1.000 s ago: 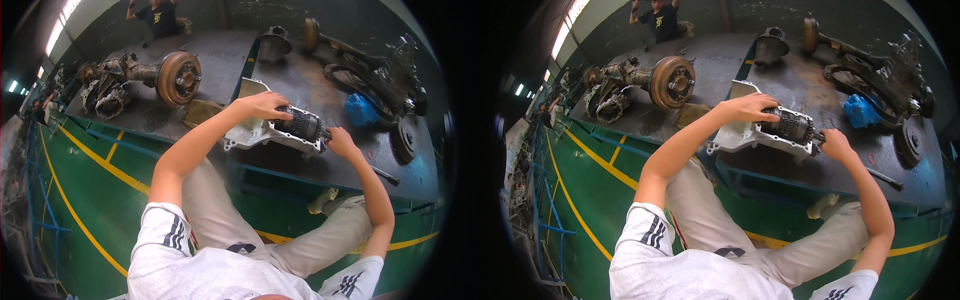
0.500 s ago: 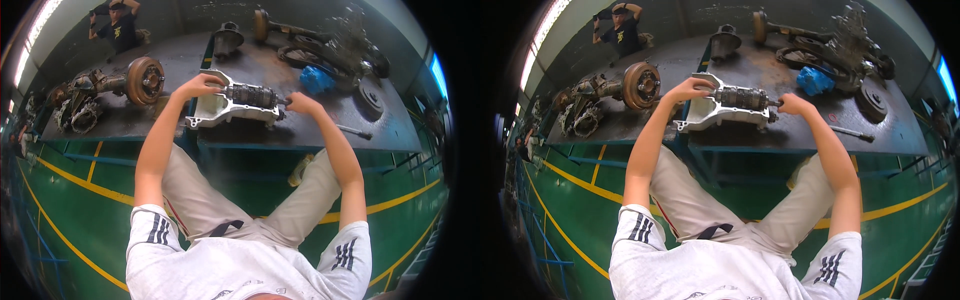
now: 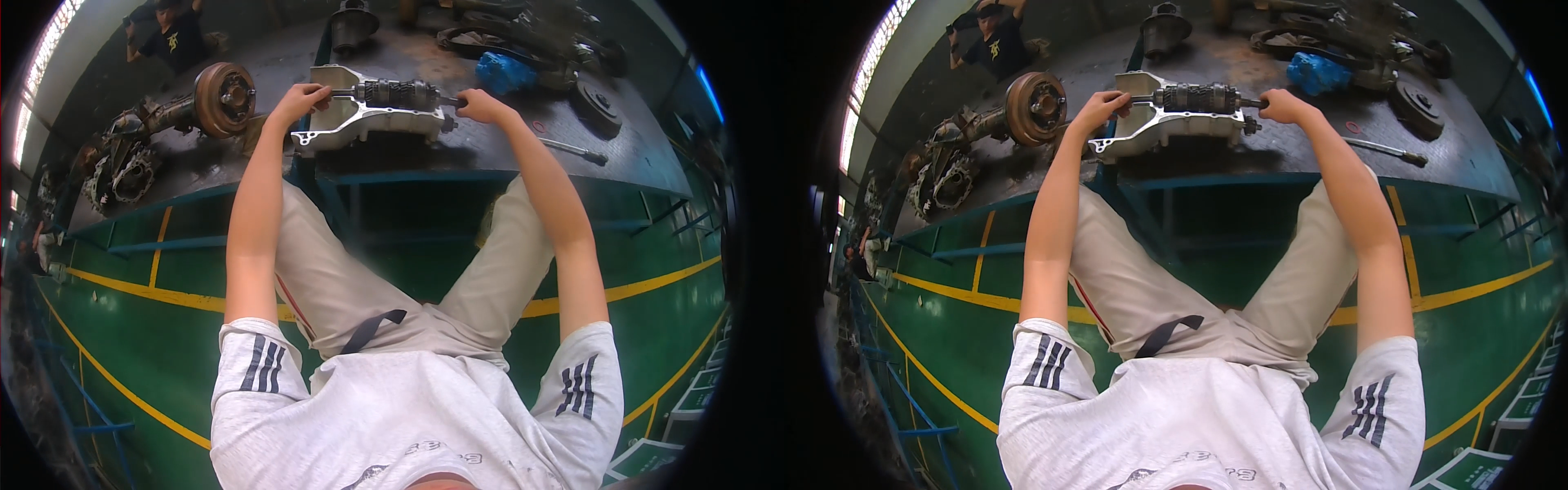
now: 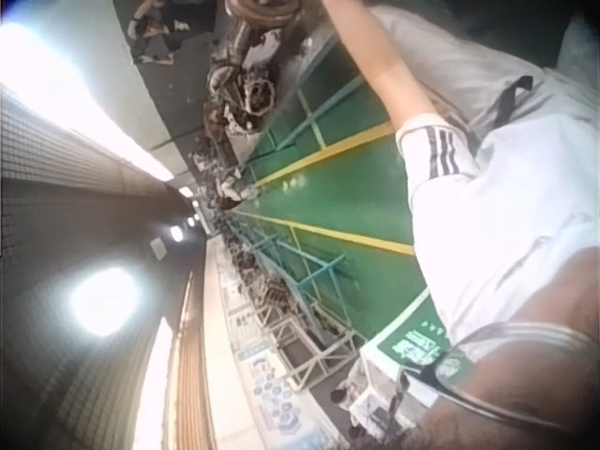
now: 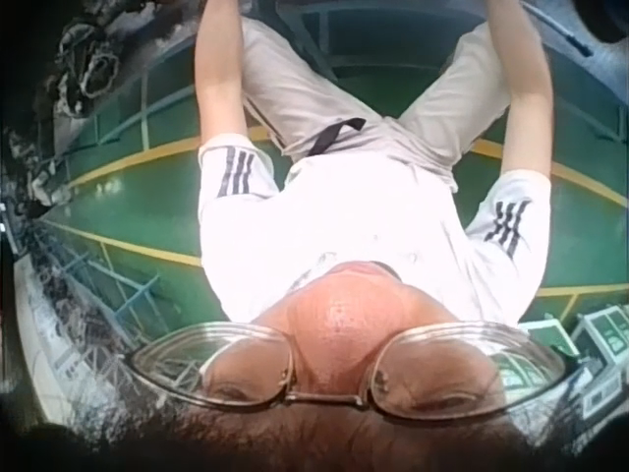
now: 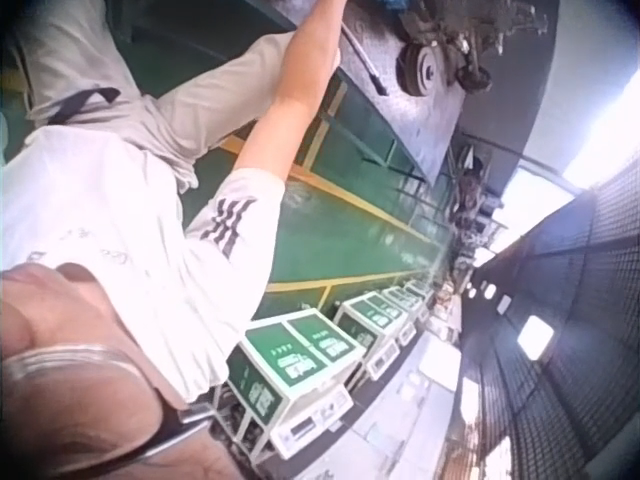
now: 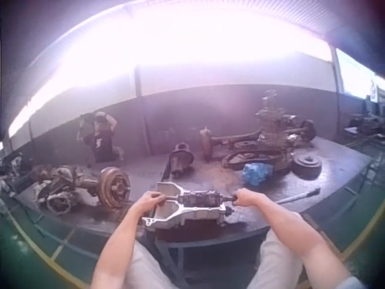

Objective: The person assembles a gearbox by manually aligning a gear shaft into a metal housing and testing its rotation by hand. The person also handles a toothed belt, placing it around the gears inside the housing to check fit.

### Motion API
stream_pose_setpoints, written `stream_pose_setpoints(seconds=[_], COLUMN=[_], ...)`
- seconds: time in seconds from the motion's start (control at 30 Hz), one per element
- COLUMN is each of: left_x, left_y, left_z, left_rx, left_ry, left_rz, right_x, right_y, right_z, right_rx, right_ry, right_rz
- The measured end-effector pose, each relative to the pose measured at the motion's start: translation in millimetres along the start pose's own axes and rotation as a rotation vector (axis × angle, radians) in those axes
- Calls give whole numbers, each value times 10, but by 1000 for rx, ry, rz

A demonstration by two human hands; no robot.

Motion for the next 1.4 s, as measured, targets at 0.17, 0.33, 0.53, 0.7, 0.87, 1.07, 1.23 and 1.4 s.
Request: stream_pose_setpoints(seconds=[0.17,0.33,0.53,0.7,0.87,1.07,1.23,1.4], left_x=[-7,-208,-559,-566,-469,-394,-385,-437], left_y=[131,414,466,358,257,330,737,1383], left_z=[-72,-173,-1112,-1968,-1981,-1764,-1602,-1292], left_rx=[75,-46,-367,-342,-210,-209,0,50], left_ry=[-110,-312,-475,-513,-450,-387,-429,-329], left_rz=[-78,68,602,576,589,685,649,449], right_x=[80,-56,-643,-872,-929,-932,-868,-779], right_y=[-27,-250,-412,-382,-534,-645,-825,-990], right_z=[-74,-86,-443,-1470,-2118,-2201,-2242,-2106], right_rx=[21,147,145,160,192,249,248,189], right_ry=[-70,-136,-221,-524,-248,-243,-229,-275], right_rz=[-38,-277,11,34,360,381,343,356])
Point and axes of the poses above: each hand's wrist, its own z-axis towards the middle knuckle, its own x-axis out of the palm, y = z × x, the point moved 4 cm from there along z, towards the middle knuckle, and after that the axes turned 15 degrees about z, right-handed, at the moved point
